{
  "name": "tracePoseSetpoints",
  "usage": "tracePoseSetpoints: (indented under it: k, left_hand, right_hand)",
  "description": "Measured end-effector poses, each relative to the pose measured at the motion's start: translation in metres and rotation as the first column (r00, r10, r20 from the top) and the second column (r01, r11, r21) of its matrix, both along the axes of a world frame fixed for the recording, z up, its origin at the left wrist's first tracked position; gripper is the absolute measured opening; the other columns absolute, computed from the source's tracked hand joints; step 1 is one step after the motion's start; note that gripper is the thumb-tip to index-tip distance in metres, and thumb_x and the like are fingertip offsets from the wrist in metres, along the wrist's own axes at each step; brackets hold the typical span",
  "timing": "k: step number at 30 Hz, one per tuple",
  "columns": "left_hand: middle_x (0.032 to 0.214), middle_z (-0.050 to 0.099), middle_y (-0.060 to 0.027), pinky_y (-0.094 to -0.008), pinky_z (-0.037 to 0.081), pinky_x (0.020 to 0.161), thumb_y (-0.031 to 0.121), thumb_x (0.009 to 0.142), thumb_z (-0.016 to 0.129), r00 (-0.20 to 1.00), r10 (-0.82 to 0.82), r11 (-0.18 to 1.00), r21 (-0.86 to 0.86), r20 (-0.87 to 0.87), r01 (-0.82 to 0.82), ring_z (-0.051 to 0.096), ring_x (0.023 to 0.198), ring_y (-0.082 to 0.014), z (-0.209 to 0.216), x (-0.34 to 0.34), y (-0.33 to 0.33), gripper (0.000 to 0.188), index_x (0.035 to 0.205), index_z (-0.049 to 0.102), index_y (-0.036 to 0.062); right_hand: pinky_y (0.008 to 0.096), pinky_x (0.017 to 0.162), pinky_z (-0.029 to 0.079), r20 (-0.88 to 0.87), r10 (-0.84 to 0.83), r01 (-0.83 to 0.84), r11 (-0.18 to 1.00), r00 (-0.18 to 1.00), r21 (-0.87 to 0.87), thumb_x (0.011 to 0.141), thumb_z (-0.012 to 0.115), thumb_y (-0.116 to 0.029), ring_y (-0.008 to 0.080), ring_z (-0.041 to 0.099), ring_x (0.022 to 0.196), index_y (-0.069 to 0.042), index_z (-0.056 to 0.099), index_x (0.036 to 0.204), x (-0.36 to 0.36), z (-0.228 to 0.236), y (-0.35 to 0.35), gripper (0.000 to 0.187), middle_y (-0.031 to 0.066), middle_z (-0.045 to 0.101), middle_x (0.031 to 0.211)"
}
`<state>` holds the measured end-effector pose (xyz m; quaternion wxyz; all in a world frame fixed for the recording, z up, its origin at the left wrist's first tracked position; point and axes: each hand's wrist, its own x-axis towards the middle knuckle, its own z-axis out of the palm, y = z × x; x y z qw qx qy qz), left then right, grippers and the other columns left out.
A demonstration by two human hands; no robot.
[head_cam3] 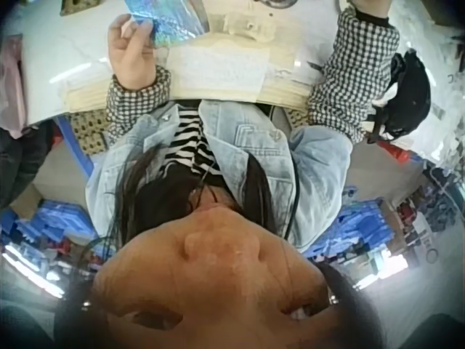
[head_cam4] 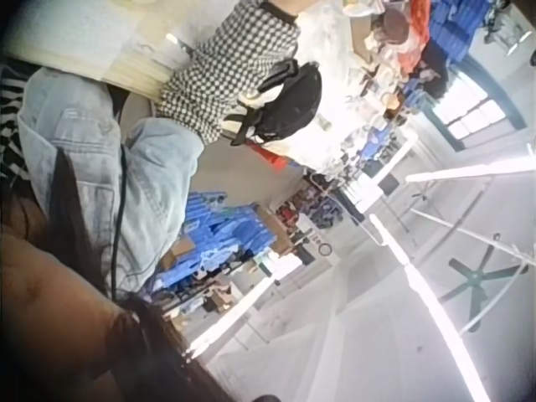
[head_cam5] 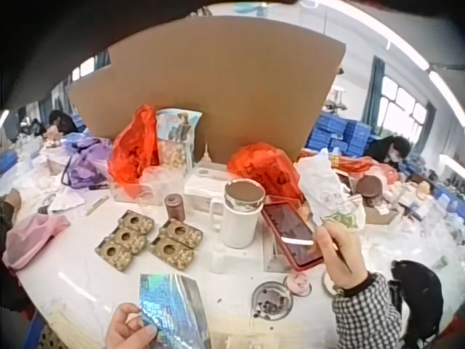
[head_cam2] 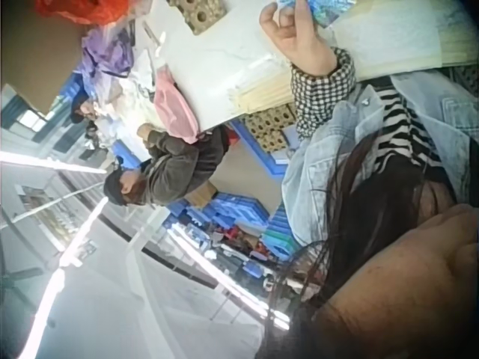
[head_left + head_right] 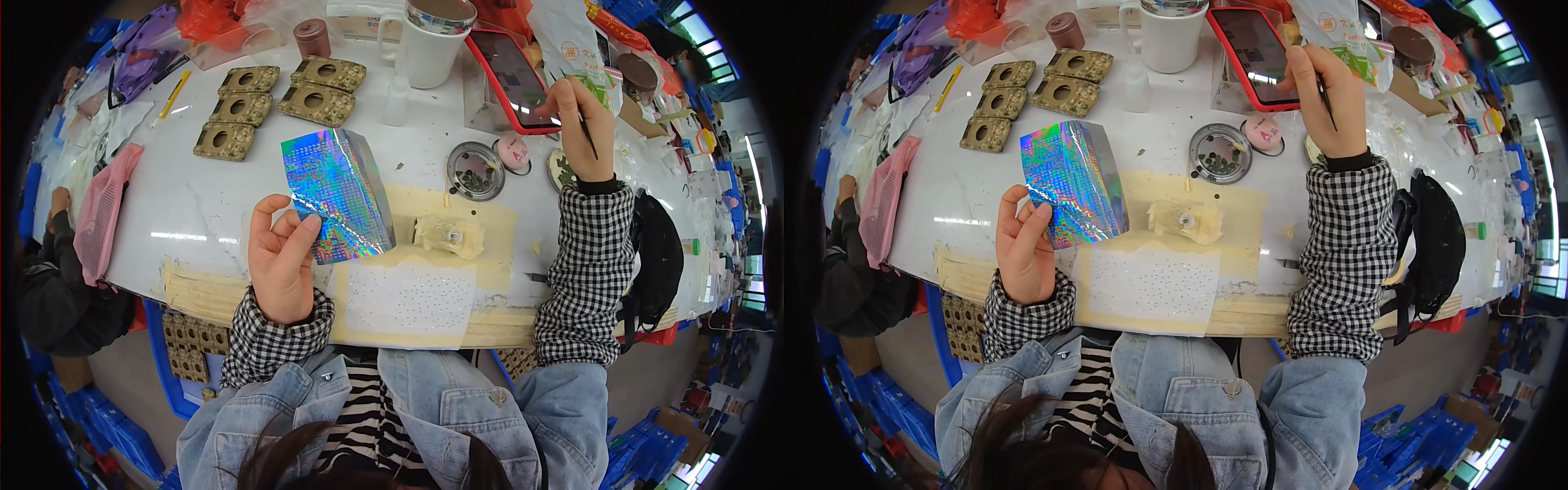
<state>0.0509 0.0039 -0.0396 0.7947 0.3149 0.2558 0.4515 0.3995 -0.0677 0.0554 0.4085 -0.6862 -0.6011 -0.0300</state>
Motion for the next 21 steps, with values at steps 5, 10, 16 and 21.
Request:
tracePoseSetpoints:
  k: [5,10,16,21]
  left_hand:
    - [0.093,0.065,-0.007,-0.0245,0.049,0.076,-0.006,0.087,0.058,1.0,-0.008,1.0,-0.008,-0.003,0.008,0.062,0.087,-0.0124,-0.001,0.001,0.001,0.035,0.117,0.043,0.006]
    - [0.093,0.065,-0.0074,-0.0246,0.05,0.077,-0.006,0.087,0.058,1.0,-0.011,1.0,0.007,0.013,0.011,0.062,0.088,-0.0128,-0.002,0.0,0.0,0.035,0.117,0.043,0.0058]
    - [0.094,0.065,-0.0082,-0.0254,0.05,0.077,-0.006,0.087,0.058,1.0,-0.019,1.0,0.019,0.023,0.019,0.062,0.088,-0.0134,-0.002,0.0,0.001,0.035,0.117,0.043,0.0055]
    - [0.098,0.064,-0.0078,-0.0284,0.051,0.083,-0.002,0.09,0.053,0.999,-0.041,0.998,0.057,0.01,0.04,0.062,0.092,-0.0136,-0.006,-0.002,0.001,0.034,0.121,0.042,0.0045]
  right_hand:
    - [0.0227,0.061,0.042,-0.053,-0.06,0.062,0.997,0.997,0.035,0.099,0.048,-0.026,0.0095,0.058,0.064,0.001,0.057,0.08,0.002,0.001,-0.003,0.035,0.003,0.059,0.069]
    - [0.0216,0.063,0.043,-0.058,-0.057,0.058,0.998,0.997,0.018,0.099,0.047,-0.025,0.0095,0.059,0.07,0.002,0.058,0.082,0.003,-0.002,-0.001,0.034,0.0035,0.06,0.07]
    - [0.0247,0.074,0.044,0.098,0.088,-0.089,0.996,0.991,0.012,0.101,0.04,-0.027,0.0098,0.057,0.077,0.002,0.06,0.088,0.001,-0.01,0.006,0.037,0.0066,0.068,0.085]
    - [0.0263,0.07,0.045,0.028,0.071,-0.07,0.997,0.997,-0.005,0.099,0.046,-0.022,0.0152,0.06,0.074,0.002,0.058,0.088,0.002,-0.007,0.004,0.029,0.0088,0.066,0.081]
